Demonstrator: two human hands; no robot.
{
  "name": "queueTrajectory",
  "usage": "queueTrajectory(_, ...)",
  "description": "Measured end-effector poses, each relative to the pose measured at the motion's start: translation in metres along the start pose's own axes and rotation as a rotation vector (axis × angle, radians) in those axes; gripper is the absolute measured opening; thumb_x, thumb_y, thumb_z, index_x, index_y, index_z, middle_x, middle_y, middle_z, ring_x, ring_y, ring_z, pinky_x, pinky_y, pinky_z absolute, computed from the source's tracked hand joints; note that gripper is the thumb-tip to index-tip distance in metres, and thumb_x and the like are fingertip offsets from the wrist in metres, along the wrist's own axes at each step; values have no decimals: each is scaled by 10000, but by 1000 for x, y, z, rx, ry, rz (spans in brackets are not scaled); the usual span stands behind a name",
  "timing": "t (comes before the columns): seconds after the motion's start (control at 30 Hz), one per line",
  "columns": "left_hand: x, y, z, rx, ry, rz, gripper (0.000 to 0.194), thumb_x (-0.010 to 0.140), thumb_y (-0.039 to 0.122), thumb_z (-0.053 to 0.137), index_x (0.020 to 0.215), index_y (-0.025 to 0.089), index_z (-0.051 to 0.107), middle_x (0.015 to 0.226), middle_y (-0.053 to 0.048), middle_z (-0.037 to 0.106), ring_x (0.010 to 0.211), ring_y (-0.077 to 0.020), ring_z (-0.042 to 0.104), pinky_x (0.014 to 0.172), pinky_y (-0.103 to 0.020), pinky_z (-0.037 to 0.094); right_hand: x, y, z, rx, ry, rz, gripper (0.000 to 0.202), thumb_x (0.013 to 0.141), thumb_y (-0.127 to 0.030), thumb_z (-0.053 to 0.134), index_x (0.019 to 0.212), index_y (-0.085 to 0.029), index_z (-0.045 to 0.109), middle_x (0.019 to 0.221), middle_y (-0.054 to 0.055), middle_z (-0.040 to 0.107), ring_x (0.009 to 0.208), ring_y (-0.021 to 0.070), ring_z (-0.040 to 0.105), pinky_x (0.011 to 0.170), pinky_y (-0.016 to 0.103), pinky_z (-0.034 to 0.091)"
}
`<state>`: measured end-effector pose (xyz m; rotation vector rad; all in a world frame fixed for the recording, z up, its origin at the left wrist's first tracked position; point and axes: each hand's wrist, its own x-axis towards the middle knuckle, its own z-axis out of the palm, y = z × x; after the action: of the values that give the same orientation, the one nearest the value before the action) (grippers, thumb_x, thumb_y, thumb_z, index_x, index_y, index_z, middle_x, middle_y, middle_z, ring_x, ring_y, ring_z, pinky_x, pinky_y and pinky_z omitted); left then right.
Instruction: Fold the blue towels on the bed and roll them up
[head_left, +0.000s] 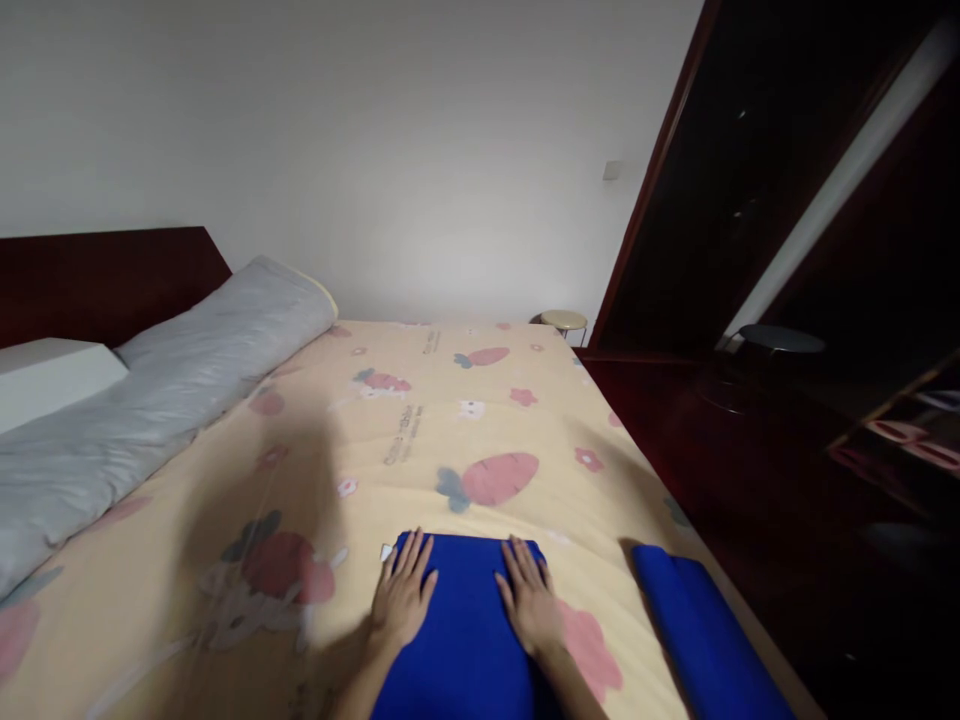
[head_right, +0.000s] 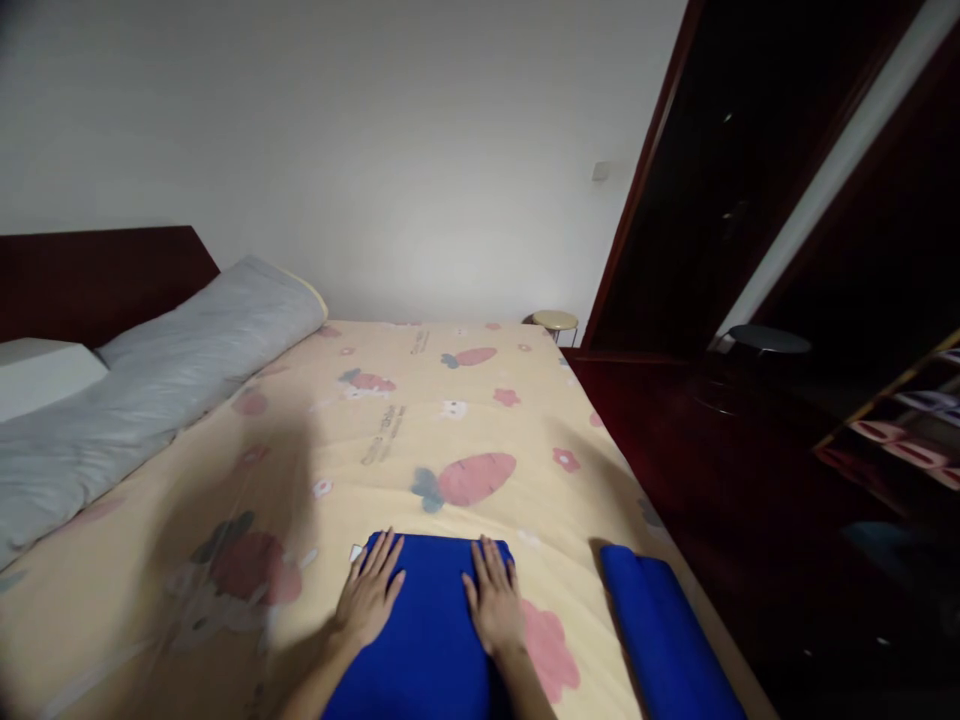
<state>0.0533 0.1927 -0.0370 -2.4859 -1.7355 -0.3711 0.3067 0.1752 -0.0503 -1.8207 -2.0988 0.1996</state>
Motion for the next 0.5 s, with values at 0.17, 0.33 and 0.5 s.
queueTrajectory(0.17,0,-14,-19,37,-33,-47,561,975,396,352,1515,304,230,1538,-59,397,1413,-243,372,1164,-562,253,-4,23,-9,-30,60,52,610,971,-552,297,1497,-242,314,1535,81,366,1424,279,330,1148,575,274)
queueTrajectory(0.33,-39,51,-6,22,114,30,667,939,219,348,1531,281,46,1550,-33,358,1409,-223,380,1155,-507,304,-43,-41,24,-2,228,-116,590,982,-433,361,1527,-305,174,1534,51,350,1395,276,378,1116,517,364)
queueTrajectory(0.5,-82,25,-12,42,61,43,649,958,304,363,1523,335,44,1539,1,370,1365,-210,447,1064,-449,428,-86,-13,26,-26,202,-119,598,961,-489,409,1508,-339,220,1497,36,408,1337,284,457,1051,495,446)
